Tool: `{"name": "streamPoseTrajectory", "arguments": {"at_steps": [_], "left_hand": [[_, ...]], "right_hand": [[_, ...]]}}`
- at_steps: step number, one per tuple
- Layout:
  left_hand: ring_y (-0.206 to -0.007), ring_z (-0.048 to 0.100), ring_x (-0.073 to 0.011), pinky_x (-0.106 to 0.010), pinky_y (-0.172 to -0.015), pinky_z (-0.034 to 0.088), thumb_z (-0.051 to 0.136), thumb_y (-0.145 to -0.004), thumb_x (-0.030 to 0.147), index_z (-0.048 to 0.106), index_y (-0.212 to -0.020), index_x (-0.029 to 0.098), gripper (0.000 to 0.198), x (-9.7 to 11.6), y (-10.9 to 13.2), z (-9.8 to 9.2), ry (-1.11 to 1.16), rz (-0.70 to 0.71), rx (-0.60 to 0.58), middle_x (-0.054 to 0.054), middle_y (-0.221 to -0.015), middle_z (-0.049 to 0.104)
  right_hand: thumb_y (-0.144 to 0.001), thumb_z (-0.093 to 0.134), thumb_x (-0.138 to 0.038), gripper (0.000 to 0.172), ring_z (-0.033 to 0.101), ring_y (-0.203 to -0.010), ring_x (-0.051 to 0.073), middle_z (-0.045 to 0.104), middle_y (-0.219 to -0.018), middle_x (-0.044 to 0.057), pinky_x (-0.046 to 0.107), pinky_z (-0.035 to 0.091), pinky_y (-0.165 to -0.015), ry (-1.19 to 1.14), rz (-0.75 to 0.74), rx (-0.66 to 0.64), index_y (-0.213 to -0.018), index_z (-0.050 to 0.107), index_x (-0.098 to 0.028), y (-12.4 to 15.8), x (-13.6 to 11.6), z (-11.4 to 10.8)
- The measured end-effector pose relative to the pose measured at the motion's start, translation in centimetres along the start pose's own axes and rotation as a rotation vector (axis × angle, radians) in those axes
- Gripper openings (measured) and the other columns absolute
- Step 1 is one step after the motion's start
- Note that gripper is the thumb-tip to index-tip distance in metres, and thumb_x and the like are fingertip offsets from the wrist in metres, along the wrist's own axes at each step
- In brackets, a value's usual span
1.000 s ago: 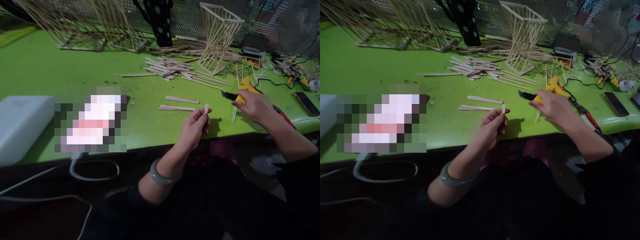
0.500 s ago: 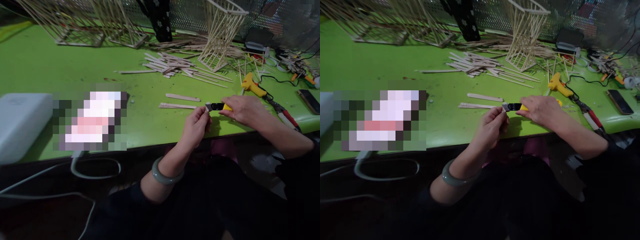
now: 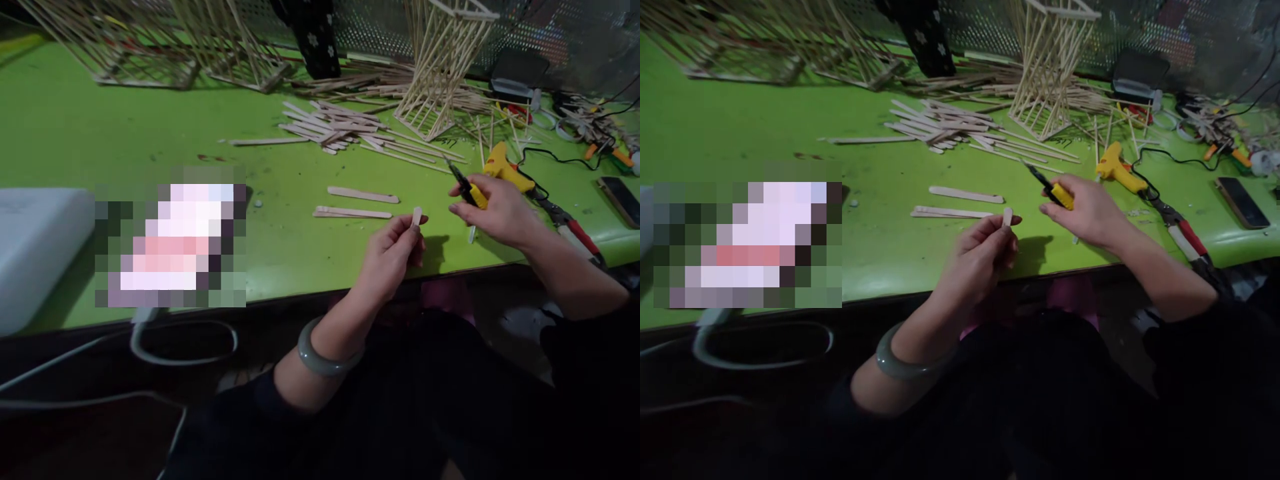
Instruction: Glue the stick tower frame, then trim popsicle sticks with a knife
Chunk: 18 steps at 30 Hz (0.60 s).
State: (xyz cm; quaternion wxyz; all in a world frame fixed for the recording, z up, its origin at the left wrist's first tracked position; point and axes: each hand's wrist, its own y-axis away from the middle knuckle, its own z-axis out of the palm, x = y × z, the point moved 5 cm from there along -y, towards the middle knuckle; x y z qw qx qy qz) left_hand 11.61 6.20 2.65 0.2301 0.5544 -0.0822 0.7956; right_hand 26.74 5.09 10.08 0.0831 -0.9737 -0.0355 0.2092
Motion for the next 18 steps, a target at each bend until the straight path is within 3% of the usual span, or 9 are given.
{"name": "streamPoseTrajectory", "arguments": {"at_steps": [6,12,18], "left_hand": [[-0.040,0.042,-0.0043,-0.018,-0.041,0.032,0.054,-0.085,0.020,0.057,-0.077,0.017,0.009,0.4,0.1,0.4,-0.023,0.038,-0.032,0.006,-0.054,0.050],[-0.040,0.041,-0.0040,-0.018,-0.041,0.032,0.052,-0.086,0.019,0.055,-0.077,0.017,0.010,0.3,0.1,0.5,-0.071,0.046,-0.069,0.006,-0.054,0.048],[-0.041,0.041,-0.0035,-0.017,-0.041,0.032,0.055,-0.085,0.023,0.053,-0.075,0.017,0.012,0.2,0.1,0.7,-0.050,0.038,-0.086,0.006,-0.054,0.047]], "right_hand": [[-0.075,0.057,-0.036,0.031,0.054,-0.076,0.016,0.064,-0.089,0.003,0.028,0.040,-0.068,-0.138,-0.096,-0.128,-0.099,0.063,-0.017,-1.6,-3.2,1.8],[-0.075,0.056,-0.029,0.030,0.054,-0.078,0.015,0.063,-0.087,0.002,0.028,0.040,-0.070,-0.113,-0.128,-0.189,-0.101,0.062,-0.017,-2.2,-3.0,2.1],[-0.074,0.057,-0.024,0.026,0.056,-0.079,0.015,0.064,-0.086,0.002,0.028,0.041,-0.071,-0.139,-0.159,-0.164,-0.098,0.063,-0.016,-2.1,-3.3,1.5]]}}
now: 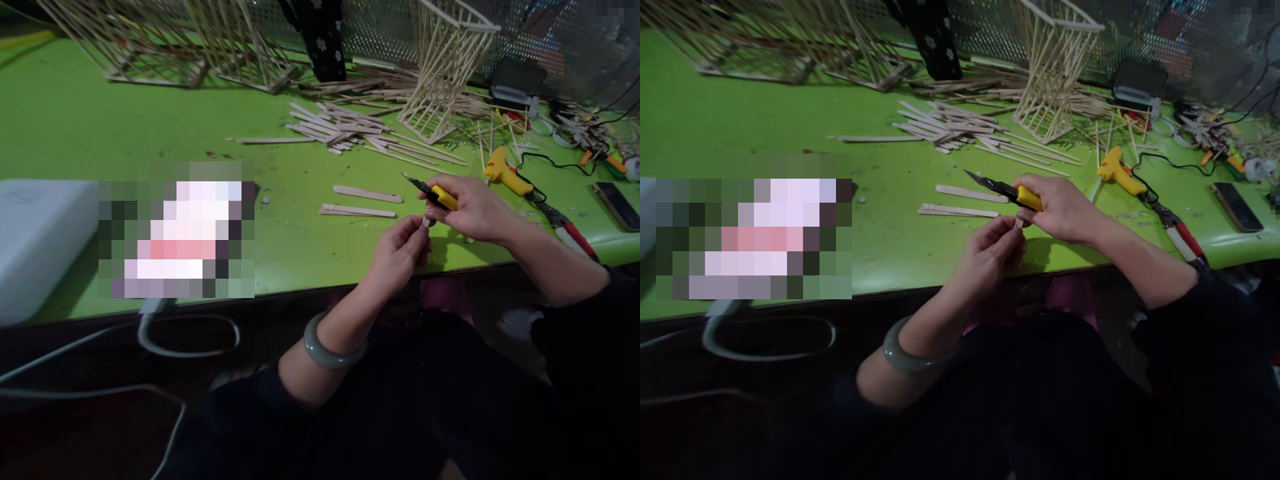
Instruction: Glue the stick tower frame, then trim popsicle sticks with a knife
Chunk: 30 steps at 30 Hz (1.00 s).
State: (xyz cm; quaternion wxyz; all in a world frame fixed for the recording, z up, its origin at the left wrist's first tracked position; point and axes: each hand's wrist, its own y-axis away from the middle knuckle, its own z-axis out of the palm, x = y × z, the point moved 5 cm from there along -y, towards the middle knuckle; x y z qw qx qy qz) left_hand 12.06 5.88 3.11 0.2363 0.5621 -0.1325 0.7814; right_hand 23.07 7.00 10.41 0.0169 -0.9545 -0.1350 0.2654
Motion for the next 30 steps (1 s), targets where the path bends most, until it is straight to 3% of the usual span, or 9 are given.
{"name": "streamPoseTrajectory", "arguments": {"at_steps": [10,15,19,22,26,30], "left_hand": [[-0.039,0.039,-0.0032,-0.017,-0.039,0.029,0.059,-0.081,0.026,0.056,-0.074,0.016,0.013,-0.2,-0.2,-0.1,0.040,-0.029,-0.007,0.006,-0.051,0.048],[-0.039,0.038,-0.0032,-0.017,-0.038,0.027,0.064,-0.079,0.031,0.063,-0.078,0.015,0.016,-0.3,-0.2,-0.4,0.116,-0.015,-0.003,0.006,-0.050,0.048],[-0.041,0.042,-0.0045,-0.018,-0.038,0.030,0.058,-0.083,0.042,0.066,-0.080,0.014,0.029,-0.3,-0.1,-0.5,0.191,-0.043,-0.028,0.003,-0.054,0.051],[-0.044,0.044,-0.0043,-0.017,-0.039,0.033,0.061,-0.082,0.037,0.066,-0.080,0.014,0.024,-0.2,-0.2,-0.5,0.230,-0.071,-0.033,0.003,-0.055,0.051],[-0.046,0.046,-0.0033,-0.014,-0.041,0.036,0.070,-0.074,0.026,0.057,-0.074,0.016,0.017,0.2,-0.3,-0.7,0.269,-0.009,0.017,0.006,-0.057,0.051],[-0.043,0.047,-0.0038,-0.015,-0.041,0.037,0.065,-0.079,0.028,0.054,-0.080,0.017,0.015,-0.1,-0.2,-0.5,0.230,-0.003,-0.010,0.006,-0.055,0.054]], "right_hand": [[-0.069,0.062,-0.017,0.015,0.055,-0.059,0.009,0.056,-0.065,-0.005,0.024,0.047,-0.060,-0.404,0.103,0.092,-0.084,0.058,-0.017,0.0,1.1,0.2],[-0.073,0.064,-0.019,0.016,0.054,-0.057,0.008,0.053,-0.064,-0.005,0.024,0.048,-0.058,-0.452,0.180,0.197,-0.086,0.055,-0.019,-0.1,1.9,-0.3],[-0.075,0.067,-0.035,0.022,0.055,-0.066,0.012,0.055,-0.070,-0.003,0.028,0.048,-0.062,-0.233,0.152,0.290,-0.089,0.057,-0.020,0.2,2.5,-2.1],[-0.076,0.065,-0.048,0.033,0.057,-0.073,0.017,0.058,-0.075,0.000,0.032,0.046,-0.067,0.050,0.130,0.267,-0.093,0.059,-0.020,1.1,2.2,-2.9],[-0.083,0.050,-0.056,0.047,0.058,-0.077,0.022,0.064,-0.083,0.005,0.032,0.040,-0.066,0.376,0.139,0.131,-0.107,0.059,-0.017,3.2,1.2,-2.3],[-0.090,0.036,-0.056,0.050,0.060,-0.080,0.023,0.068,-0.092,0.010,0.029,0.034,-0.061,0.594,0.081,-0.015,-0.108,0.060,-0.016,4.7,-0.3,-0.5]]}}
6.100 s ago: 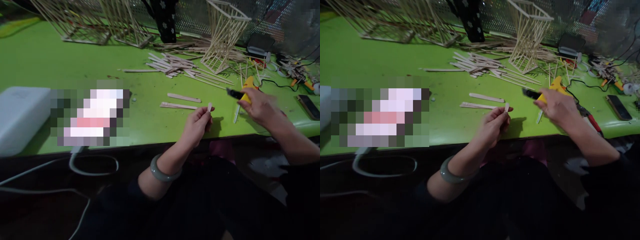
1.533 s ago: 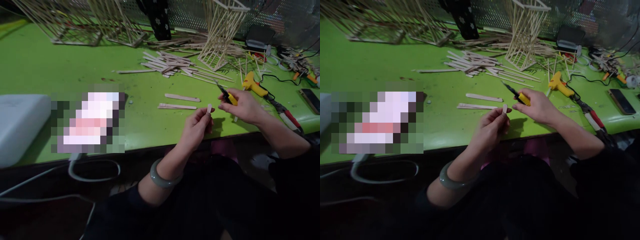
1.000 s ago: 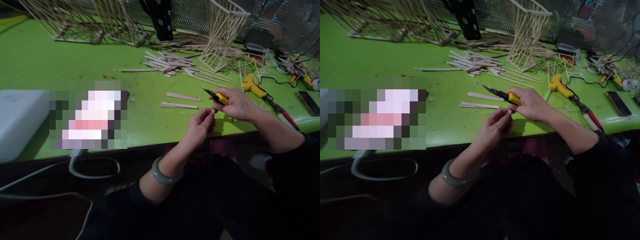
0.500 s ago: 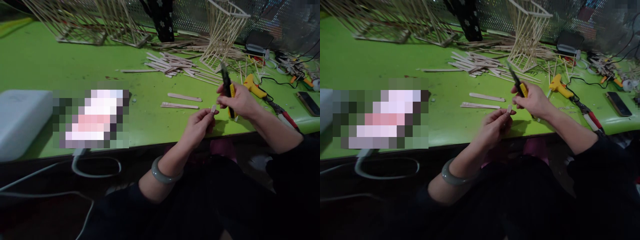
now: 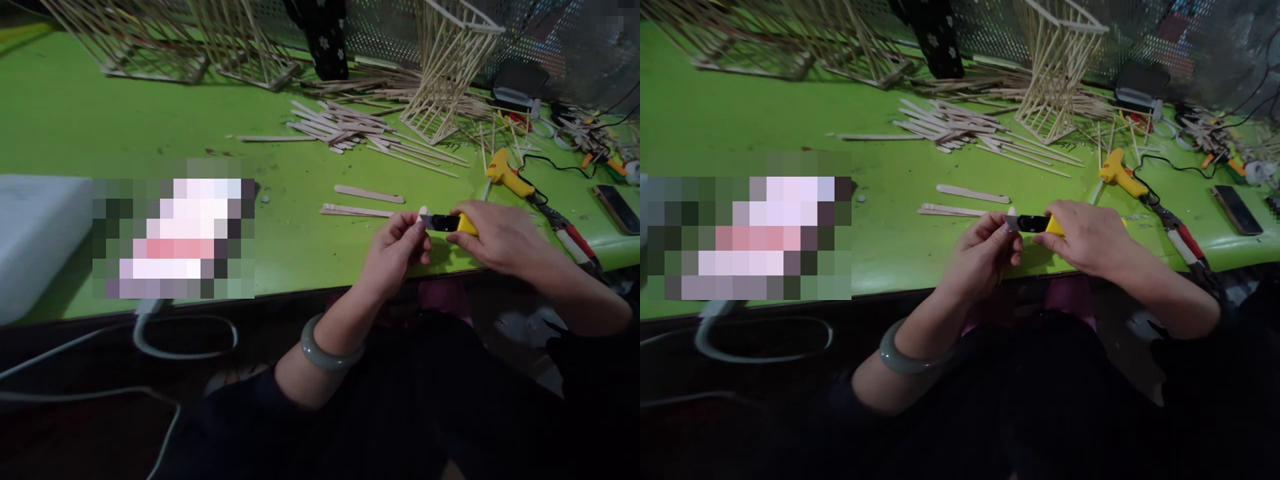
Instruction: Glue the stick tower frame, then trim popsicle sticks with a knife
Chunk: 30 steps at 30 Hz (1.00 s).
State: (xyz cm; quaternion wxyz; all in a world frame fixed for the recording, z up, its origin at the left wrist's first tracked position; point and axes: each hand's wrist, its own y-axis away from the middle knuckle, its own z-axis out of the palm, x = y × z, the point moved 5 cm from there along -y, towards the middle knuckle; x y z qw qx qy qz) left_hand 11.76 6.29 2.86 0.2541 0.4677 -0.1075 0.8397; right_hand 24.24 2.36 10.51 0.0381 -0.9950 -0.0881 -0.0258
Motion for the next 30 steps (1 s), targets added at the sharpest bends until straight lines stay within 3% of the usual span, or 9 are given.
{"name": "streamPoseTrajectory", "arguments": {"at_steps": [7,12,15,19,21,25,30], "left_hand": [[-0.040,0.043,-0.0032,-0.014,-0.039,0.032,0.061,-0.082,0.023,0.055,-0.078,0.018,0.009,-0.1,0.1,-0.1,-0.064,0.062,0.035,0.007,-0.051,0.049],[-0.038,0.037,-0.0030,-0.015,-0.035,0.026,0.058,-0.082,0.024,0.052,-0.074,0.018,0.012,0.1,0.0,-0.2,-0.074,0.022,0.070,0.008,-0.049,0.044],[-0.038,0.035,-0.0032,-0.014,-0.034,0.025,0.059,-0.081,0.023,0.053,-0.076,0.018,0.010,0.2,0.1,-0.2,-0.042,-0.016,0.060,0.008,-0.049,0.043],[-0.039,0.035,-0.0036,-0.014,-0.033,0.023,0.061,-0.078,0.023,0.056,-0.080,0.017,0.008,0.4,0.3,-0.2,0.013,-0.029,0.040,0.007,-0.050,0.043],[-0.040,0.035,-0.0038,-0.015,-0.033,0.024,0.063,-0.077,0.026,0.057,-0.080,0.017,0.011,0.5,0.4,-0.1,0.019,-0.024,0.041,0.007,-0.050,0.043],[-0.039,0.038,-0.0042,-0.016,-0.035,0.028,0.064,-0.079,0.034,0.059,-0.081,0.018,0.017,0.4,0.3,-0.1,-0.003,-0.017,0.042,0.007,-0.050,0.045],[-0.054,0.051,-0.0058,-0.017,-0.048,0.040,0.061,-0.082,0.036,0.066,-0.079,0.017,0.020,0.3,0.2,-0.8,0.013,0.028,0.108,0.002,-0.063,0.056]], "right_hand": [[-0.095,0.024,-0.055,0.057,0.058,-0.075,0.020,0.066,-0.086,0.012,0.029,0.027,-0.057,0.210,-0.071,0.053,-0.101,0.061,-0.012,-0.2,-0.9,0.2],[-0.094,0.022,-0.057,0.059,0.058,-0.077,0.020,0.066,-0.087,0.012,0.029,0.027,-0.059,0.221,-0.108,0.083,-0.100,0.061,-0.013,-1.1,-0.5,1.0],[-0.092,0.024,-0.059,0.060,0.058,-0.078,0.021,0.066,-0.089,0.012,0.029,0.030,-0.060,0.185,-0.055,0.090,-0.102,0.061,-0.013,-1.9,1.3,1.6],[-0.090,0.032,-0.061,0.057,0.058,-0.073,0.023,0.067,-0.085,0.011,0.031,0.032,-0.058,0.085,0.211,0.176,-0.108,0.060,-0.014,-2.3,6.2,1.3],[-0.089,0.036,-0.060,0.055,0.058,-0.073,0.023,0.067,-0.083,0.009,0.031,0.035,-0.060,-0.003,0.236,0.218,-0.111,0.060,-0.016,-2.1,7.3,0.9],[-0.080,0.054,-0.058,0.047,0.058,-0.068,0.021,0.065,-0.074,0.004,0.031,0.038,-0.061,-0.210,0.186,0.201,-0.104,0.063,-0.019,-1.5,6.0,0.1],[-0.075,0.062,-0.039,0.027,0.059,-0.068,0.018,0.066,-0.077,0.002,0.030,0.042,-0.063,-0.502,0.208,0.149,-0.091,0.064,-0.019,-0.8,2.7,-0.3]]}}
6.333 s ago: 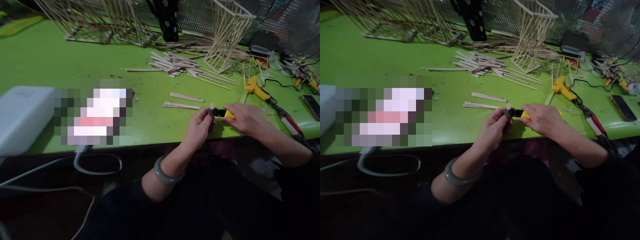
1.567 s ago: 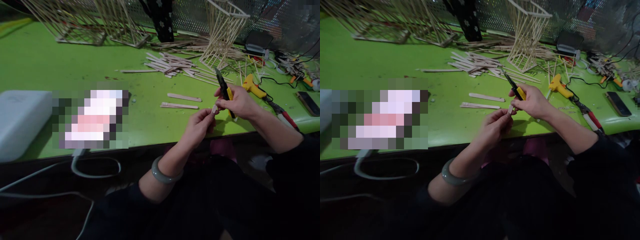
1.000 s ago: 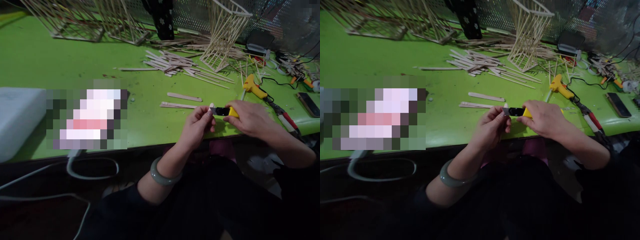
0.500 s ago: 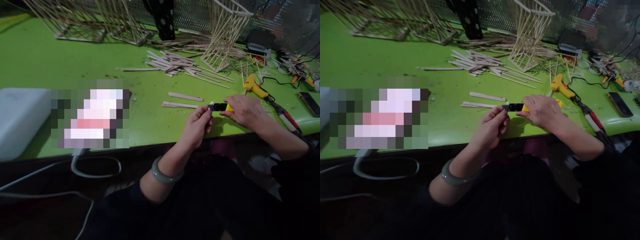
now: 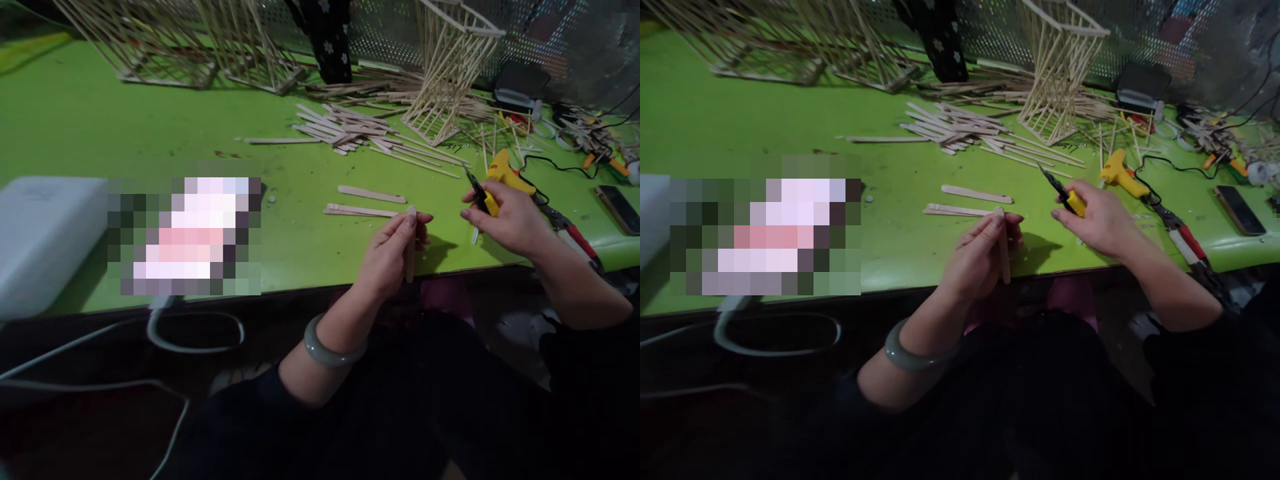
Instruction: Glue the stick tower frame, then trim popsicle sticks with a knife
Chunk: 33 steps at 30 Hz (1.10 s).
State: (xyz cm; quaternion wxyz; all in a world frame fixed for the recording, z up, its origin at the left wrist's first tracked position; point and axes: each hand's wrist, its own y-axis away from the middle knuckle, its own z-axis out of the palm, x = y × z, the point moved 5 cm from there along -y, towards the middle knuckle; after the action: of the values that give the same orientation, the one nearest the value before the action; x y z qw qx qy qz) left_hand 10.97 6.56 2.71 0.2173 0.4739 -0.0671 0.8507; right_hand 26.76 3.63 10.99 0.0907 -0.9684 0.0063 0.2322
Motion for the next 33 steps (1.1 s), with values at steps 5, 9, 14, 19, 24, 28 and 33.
{"name": "streamPoseTrajectory", "arguments": {"at_steps": [5,9,14,19,24,28,33], "left_hand": [[-0.049,0.042,-0.0044,-0.016,-0.047,0.036,0.069,-0.077,0.031,0.070,-0.080,0.019,0.012,0.0,-0.2,-0.6,0.052,0.053,0.042,0.006,-0.053,0.047],[-0.050,0.045,-0.0037,-0.016,-0.048,0.038,0.073,-0.071,0.022,0.065,-0.077,0.019,0.010,0.5,-0.3,-0.6,0.096,0.165,0.084,0.006,-0.058,0.053],[-0.051,0.054,-0.0036,-0.014,-0.049,0.043,0.072,-0.071,0.017,0.052,-0.074,0.021,0.021,0.8,0.0,-0.6,0.102,0.207,0.144,0.009,-0.060,0.054],[-0.058,0.064,-0.0075,-0.016,-0.051,0.047,0.063,-0.081,0.034,0.049,-0.073,0.019,0.022,0.1,0.2,-0.4,-0.019,0.134,0.144,0.003,-0.066,0.066],[-0.059,0.064,-0.0092,-0.019,-0.055,0.049,0.060,-0.082,0.040,0.057,-0.075,0.017,0.025,-0.1,0.5,0.5,-0.178,0.117,-0.023,-0.002,-0.069,0.070],[-0.059,0.062,-0.0090,-0.019,-0.057,0.048,0.064,-0.078,0.034,0.061,-0.076,0.015,0.020,-0.5,1.0,1.7,-0.301,-0.014,-0.301,-0.002,-0.065,0.067],[-0.043,0.049,-0.0056,-0.017,-0.044,0.039,0.063,-0.078,0.038,0.061,-0.082,0.016,0.023,-0.5,0.9,1.8,-0.270,-0.067,-0.329,0.005,-0.052,0.056]], "right_hand": [[-0.075,0.060,-0.042,0.027,0.058,-0.067,0.015,0.066,-0.076,0.001,0.028,0.043,-0.063,-0.239,0.044,-0.192,-0.087,0.062,-0.018,1.6,-1.5,2.3],[-0.073,0.062,-0.043,0.030,0.056,-0.069,0.015,0.065,-0.077,0.002,0.028,0.041,-0.063,-0.216,0.065,-0.318,-0.087,0.063,-0.016,2.7,-2.2,3.7],[-0.073,0.059,-0.033,0.022,0.054,-0.063,0.013,0.064,-0.072,0.001,0.026,0.039,-0.060,-0.118,0.027,-0.301,-0.087,0.065,-0.016,2.9,-2.3,2.8],[-0.074,0.060,-0.032,0.015,0.057,-0.061,0.014,0.063,-0.067,-0.001,0.028,0.046,-0.060,-0.189,0.034,-0.055,-0.082,0.063,-0.020,1.8,-0.4,-0.4],[-0.069,0.064,-0.027,0.014,0.058,-0.056,0.012,0.059,-0.064,-0.003,0.029,0.051,-0.059,-0.416,0.040,0.174,-0.080,0.058,-0.020,0.2,1.7,-2.5],[-0.066,0.064,-0.025,0.014,0.057,-0.054,0.010,0.056,-0.065,-0.005,0.027,0.050,-0.055,-0.521,0.036,0.175,-0.076,0.055,-0.020,-0.8,1.6,-2.1],[-0.074,0.059,-0.027,0.013,0.058,-0.060,0.011,0.061,-0.071,-0.002,0.026,0.046,-0.058,-0.331,-0.087,-0.083,-0.085,0.060,-0.019,-1.0,-1.4,1.1]]}}
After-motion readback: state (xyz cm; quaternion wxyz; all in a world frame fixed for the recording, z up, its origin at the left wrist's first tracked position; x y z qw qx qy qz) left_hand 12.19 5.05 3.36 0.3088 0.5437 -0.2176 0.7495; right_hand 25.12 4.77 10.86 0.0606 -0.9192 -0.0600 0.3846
